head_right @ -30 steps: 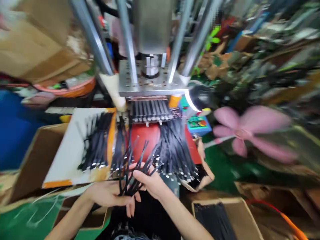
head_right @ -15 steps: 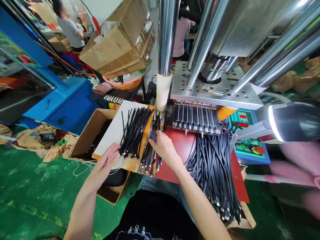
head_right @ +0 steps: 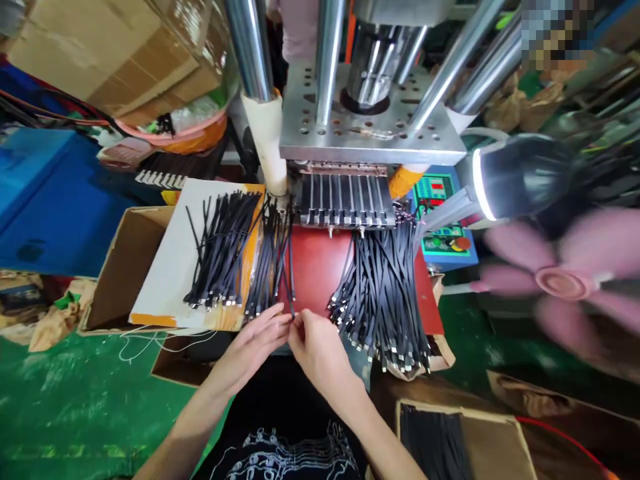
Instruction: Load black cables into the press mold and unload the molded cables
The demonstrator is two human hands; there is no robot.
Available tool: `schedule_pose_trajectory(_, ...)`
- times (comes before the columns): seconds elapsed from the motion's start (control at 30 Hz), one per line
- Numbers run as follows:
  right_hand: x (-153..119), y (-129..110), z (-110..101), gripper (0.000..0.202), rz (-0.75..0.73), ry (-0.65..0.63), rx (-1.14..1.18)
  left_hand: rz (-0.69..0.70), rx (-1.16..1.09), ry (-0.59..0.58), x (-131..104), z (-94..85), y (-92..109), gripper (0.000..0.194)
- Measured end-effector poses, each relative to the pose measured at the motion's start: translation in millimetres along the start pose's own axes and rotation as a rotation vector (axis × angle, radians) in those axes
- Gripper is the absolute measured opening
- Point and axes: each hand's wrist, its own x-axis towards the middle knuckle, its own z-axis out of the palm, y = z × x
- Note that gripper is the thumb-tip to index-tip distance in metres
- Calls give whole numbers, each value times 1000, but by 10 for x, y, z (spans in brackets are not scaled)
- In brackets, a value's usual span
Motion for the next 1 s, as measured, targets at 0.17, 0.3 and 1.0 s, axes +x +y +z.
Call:
schedule_pose_trajectory(0.17,-362,140,-263,16,13,-113,113,77,-58,12,351,214,-59,51)
schedule_pose_trajectory(0.3,-260,302,-472,23,254,287,-257,164,360,-46,384,256,49,42)
schedule_pose_trajectory(1.0,-449,308,-644,37,74,208,236,136,330,-167,572,688,23,52)
